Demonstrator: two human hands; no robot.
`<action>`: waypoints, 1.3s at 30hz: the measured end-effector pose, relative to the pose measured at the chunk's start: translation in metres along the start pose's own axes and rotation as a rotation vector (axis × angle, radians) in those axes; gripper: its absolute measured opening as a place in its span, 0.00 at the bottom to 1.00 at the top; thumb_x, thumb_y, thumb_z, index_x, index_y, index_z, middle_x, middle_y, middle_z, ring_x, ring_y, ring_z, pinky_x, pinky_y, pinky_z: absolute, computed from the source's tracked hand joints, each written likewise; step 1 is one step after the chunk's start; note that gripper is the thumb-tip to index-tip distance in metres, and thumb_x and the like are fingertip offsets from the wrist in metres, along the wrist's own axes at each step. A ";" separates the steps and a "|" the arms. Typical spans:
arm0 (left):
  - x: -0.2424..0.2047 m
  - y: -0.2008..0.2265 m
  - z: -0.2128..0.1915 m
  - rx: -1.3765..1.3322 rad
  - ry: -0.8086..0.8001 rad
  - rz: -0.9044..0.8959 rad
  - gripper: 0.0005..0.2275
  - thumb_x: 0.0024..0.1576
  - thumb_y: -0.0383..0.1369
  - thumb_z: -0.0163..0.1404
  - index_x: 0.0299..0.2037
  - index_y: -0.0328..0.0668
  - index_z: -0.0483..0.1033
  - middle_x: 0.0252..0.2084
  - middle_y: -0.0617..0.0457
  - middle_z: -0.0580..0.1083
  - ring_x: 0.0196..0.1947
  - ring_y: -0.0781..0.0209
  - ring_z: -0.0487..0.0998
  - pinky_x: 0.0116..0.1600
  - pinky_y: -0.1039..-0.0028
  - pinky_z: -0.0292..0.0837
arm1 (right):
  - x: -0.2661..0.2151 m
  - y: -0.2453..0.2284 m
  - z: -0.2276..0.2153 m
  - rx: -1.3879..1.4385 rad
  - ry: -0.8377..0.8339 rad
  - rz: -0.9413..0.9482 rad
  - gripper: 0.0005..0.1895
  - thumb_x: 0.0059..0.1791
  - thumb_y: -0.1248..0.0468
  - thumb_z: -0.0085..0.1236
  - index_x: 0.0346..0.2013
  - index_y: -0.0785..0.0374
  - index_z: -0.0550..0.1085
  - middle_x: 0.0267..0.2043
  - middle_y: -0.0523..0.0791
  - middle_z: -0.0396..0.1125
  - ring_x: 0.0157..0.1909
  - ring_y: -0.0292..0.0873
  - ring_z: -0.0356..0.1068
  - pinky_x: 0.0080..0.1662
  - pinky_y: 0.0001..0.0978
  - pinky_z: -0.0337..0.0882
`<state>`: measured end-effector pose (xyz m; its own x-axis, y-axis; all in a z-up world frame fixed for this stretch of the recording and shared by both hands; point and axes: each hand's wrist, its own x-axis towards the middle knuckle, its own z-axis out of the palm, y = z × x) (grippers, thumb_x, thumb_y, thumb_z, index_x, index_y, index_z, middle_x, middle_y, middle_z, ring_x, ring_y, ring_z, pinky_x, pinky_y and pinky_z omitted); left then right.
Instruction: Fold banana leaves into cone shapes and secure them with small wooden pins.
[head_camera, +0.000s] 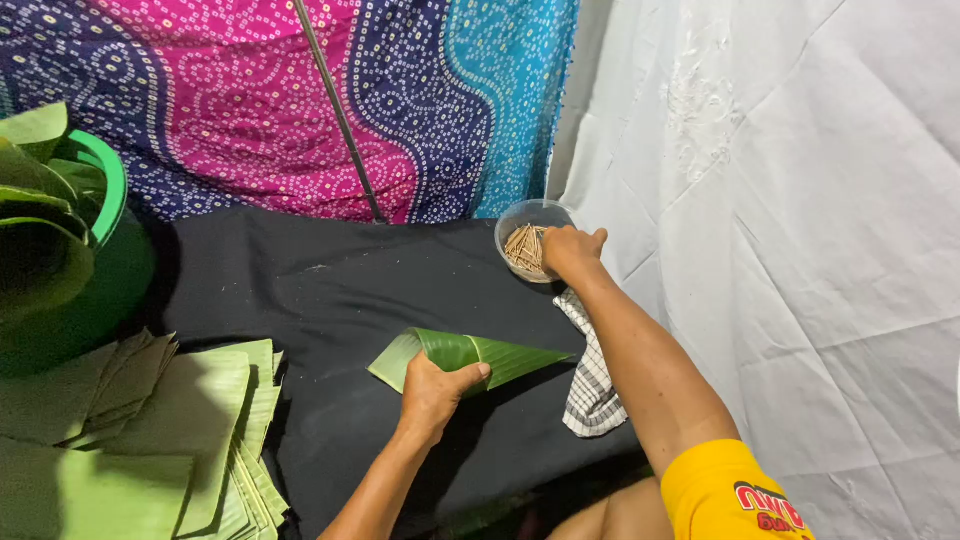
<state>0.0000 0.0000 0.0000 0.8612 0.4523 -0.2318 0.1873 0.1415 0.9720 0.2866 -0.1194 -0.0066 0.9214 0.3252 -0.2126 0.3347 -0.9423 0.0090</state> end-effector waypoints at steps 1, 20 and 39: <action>0.000 -0.002 -0.001 -0.001 0.001 0.003 0.12 0.45 0.22 0.63 0.38 0.32 0.76 0.33 0.49 0.80 0.31 0.60 0.82 0.39 0.71 0.79 | 0.000 0.000 -0.002 -0.001 0.003 -0.001 0.17 0.44 0.70 0.58 0.46 0.55 0.81 0.50 0.48 0.76 0.50 0.51 0.77 0.56 0.57 0.57; -0.008 -0.009 -0.010 0.033 -0.009 0.030 0.11 0.46 0.23 0.63 0.37 0.32 0.76 0.32 0.49 0.80 0.31 0.60 0.81 0.38 0.71 0.78 | -0.014 0.012 -0.027 0.099 -0.094 0.073 0.24 0.44 0.59 0.60 0.55 0.59 0.76 0.59 0.51 0.71 0.60 0.55 0.71 0.63 0.60 0.58; -0.017 -0.003 -0.006 0.057 -0.031 -0.013 0.11 0.46 0.22 0.63 0.38 0.33 0.76 0.33 0.49 0.80 0.31 0.60 0.82 0.38 0.71 0.79 | -0.012 0.002 -0.005 -0.052 -0.168 -0.138 0.22 0.44 0.64 0.64 0.53 0.51 0.77 0.55 0.48 0.72 0.59 0.53 0.71 0.62 0.72 0.52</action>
<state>-0.0179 -0.0025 0.0003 0.8726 0.4231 -0.2440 0.2244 0.0964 0.9697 0.2778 -0.1251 0.0007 0.8219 0.4285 -0.3753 0.4686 -0.8832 0.0178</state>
